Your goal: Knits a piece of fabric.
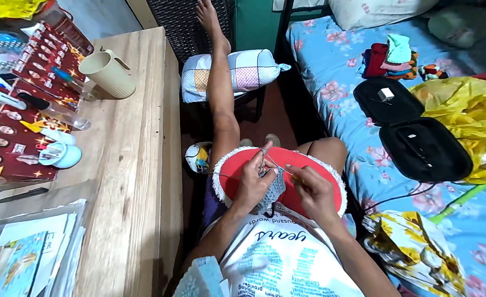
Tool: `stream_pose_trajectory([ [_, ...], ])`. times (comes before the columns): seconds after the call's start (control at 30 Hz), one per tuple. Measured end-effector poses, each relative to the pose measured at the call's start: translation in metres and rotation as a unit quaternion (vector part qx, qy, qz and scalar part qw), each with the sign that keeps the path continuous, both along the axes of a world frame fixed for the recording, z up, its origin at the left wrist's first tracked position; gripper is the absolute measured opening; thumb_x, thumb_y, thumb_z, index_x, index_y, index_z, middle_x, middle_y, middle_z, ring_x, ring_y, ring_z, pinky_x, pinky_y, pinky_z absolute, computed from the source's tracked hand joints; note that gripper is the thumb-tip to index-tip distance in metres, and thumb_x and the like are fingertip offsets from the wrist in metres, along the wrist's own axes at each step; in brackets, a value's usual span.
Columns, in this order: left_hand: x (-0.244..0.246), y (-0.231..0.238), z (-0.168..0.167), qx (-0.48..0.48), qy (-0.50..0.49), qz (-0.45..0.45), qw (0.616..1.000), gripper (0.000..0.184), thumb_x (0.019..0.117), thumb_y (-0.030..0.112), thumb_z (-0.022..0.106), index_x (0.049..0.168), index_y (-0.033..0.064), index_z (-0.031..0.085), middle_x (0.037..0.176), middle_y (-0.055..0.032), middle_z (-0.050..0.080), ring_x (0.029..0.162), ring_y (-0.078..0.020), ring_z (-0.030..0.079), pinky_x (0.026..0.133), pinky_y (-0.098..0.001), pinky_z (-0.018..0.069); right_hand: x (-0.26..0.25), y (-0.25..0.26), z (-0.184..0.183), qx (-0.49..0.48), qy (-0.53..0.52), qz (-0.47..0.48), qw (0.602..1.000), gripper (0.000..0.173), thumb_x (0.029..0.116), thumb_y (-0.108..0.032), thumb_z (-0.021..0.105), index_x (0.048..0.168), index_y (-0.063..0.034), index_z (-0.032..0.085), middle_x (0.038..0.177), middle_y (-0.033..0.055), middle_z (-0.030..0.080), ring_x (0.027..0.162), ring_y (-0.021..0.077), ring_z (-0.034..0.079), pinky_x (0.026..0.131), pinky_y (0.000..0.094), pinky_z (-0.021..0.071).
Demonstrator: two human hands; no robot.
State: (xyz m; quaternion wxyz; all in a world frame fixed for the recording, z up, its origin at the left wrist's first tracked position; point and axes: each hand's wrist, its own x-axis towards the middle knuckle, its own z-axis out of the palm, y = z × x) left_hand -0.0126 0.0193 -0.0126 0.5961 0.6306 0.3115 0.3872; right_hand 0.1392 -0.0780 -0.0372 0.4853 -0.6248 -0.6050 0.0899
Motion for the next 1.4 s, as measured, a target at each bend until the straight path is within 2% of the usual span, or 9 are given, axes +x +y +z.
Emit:
stream_pose_trajectory([
  [0.1, 0.002, 0.001, -0.002, -0.056, -0.027, -0.021, 0.998, 0.060, 0.0879, -0.007, 0.061, 0.146, -0.0075, 0.046, 0.091, -0.0022, 0.069, 0.076, -0.0040, 0.063, 0.074, -0.0204, 0.0542, 0.009, -0.002, -0.001, -0.094, 0.185, 0.063, 0.976, 0.036, 0.0930, -0.003, 0.057, 0.127, -0.0022, 0.070, 0.104, 0.0056, 0.071, 0.083, -0.0002, 0.063, 0.073, 0.0150, 0.0524],
  [0.33, 0.007, -0.008, -0.009, 0.095, 0.055, 0.038, 0.993, 0.056, 0.0885, -0.001, 0.063, 0.143, -0.0073, 0.052, 0.093, -0.0024, 0.073, 0.067, 0.0013, 0.053, 0.062, -0.0156, 0.0443, -0.007, -0.005, -0.002, 0.040, -0.174, -0.092, 0.980, 0.036, 0.0894, -0.003, 0.055, 0.115, -0.0113, 0.079, 0.079, 0.0105, 0.066, 0.065, 0.0233, 0.062, 0.053, 0.0340, 0.0475],
  [0.77, 0.012, -0.017, -0.014, 0.323, 0.165, 0.108, 0.926, 0.043, 0.0865, 0.000, 0.058, 0.128, -0.0042, 0.067, 0.081, -0.0092, 0.072, 0.063, -0.0136, 0.063, 0.060, -0.0266, 0.0533, -0.010, -0.006, -0.010, 0.061, -0.237, -0.114, 0.963, 0.039, 0.0910, -0.004, 0.055, 0.120, -0.0169, 0.078, 0.081, 0.0107, 0.066, 0.067, 0.0252, 0.060, 0.054, 0.0342, 0.0442],
  [0.9, 0.008, -0.013, -0.007, 0.134, 0.108, 0.038, 0.984, 0.053, 0.0864, -0.002, 0.058, 0.140, -0.0051, 0.056, 0.080, -0.0010, 0.066, 0.064, -0.0018, 0.054, 0.061, -0.0171, 0.0455, -0.003, -0.006, -0.017, 0.027, -0.120, -0.043, 0.991, 0.040, 0.0913, -0.005, 0.053, 0.121, -0.0163, 0.077, 0.079, 0.0106, 0.064, 0.066, 0.0207, 0.061, 0.054, 0.0334, 0.0474],
  [1.0, 0.007, -0.005, -0.006, -0.020, 0.019, -0.015, 1.000, 0.065, 0.0864, -0.006, 0.060, 0.148, -0.0059, 0.041, 0.082, -0.0005, 0.066, 0.067, -0.0013, 0.058, 0.065, -0.0170, 0.0496, 0.003, -0.009, -0.021, -0.030, 0.115, 0.048, 0.992, 0.036, 0.0936, -0.002, 0.054, 0.123, -0.0061, 0.074, 0.091, 0.0047, 0.065, 0.076, 0.0033, 0.059, 0.069, 0.0177, 0.0502],
  [1.07, 0.008, 0.000, -0.008, -0.090, -0.010, -0.042, 0.995, 0.068, 0.0880, -0.007, 0.061, 0.152, -0.0042, 0.037, 0.087, -0.0039, 0.069, 0.074, -0.0054, 0.065, 0.073, -0.0214, 0.0551, 0.007, -0.010, -0.016, -0.087, 0.306, 0.097, 0.943, 0.037, 0.0946, 0.002, 0.054, 0.130, 0.0018, 0.066, 0.107, 0.0018, 0.071, 0.080, -0.0038, 0.060, 0.070, 0.0125, 0.0502],
  [1.17, 0.013, 0.006, -0.021, -0.141, -0.010, -0.097, 0.985, 0.074, 0.0883, -0.006, 0.061, 0.156, -0.0007, 0.032, 0.094, -0.0072, 0.069, 0.078, -0.0076, 0.066, 0.076, -0.0233, 0.0552, 0.012, -0.009, -0.016, -0.135, 0.476, 0.118, 0.861, 0.047, 0.0940, 0.003, 0.053, 0.141, 0.0004, 0.055, 0.093, -0.0021, 0.068, 0.061, -0.0016, 0.053, 0.052, 0.0141, 0.0424],
  [1.3, 0.021, 0.003, -0.028, -0.171, 0.014, -0.122, 0.978, 0.074, 0.0879, -0.007, 0.062, 0.156, 0.0015, 0.033, 0.093, -0.0066, 0.068, 0.075, -0.0071, 0.064, 0.073, -0.0224, 0.0545, 0.022, -0.016, -0.026, -0.146, 0.572, 0.134, 0.796, 0.043, 0.0949, 0.002, 0.052, 0.138, -0.0023, 0.058, 0.099, 0.0005, 0.072, 0.061, -0.0010, 0.056, 0.052, 0.0146, 0.0455],
  [1.4, 0.032, 0.001, -0.031, -0.177, 0.048, -0.124, 0.975, 0.072, 0.0882, -0.007, 0.064, 0.155, 0.0029, 0.037, 0.091, -0.0062, 0.067, 0.072, -0.0071, 0.062, 0.070, -0.0221, 0.0532, 0.031, -0.023, -0.030, -0.142, 0.565, 0.110, 0.806, 0.038, 0.0937, 0.002, 0.055, 0.130, -0.0019, 0.063, 0.093, -0.0003, 0.071, 0.059, -0.0014, 0.054, 0.051, 0.0146, 0.0439],
])
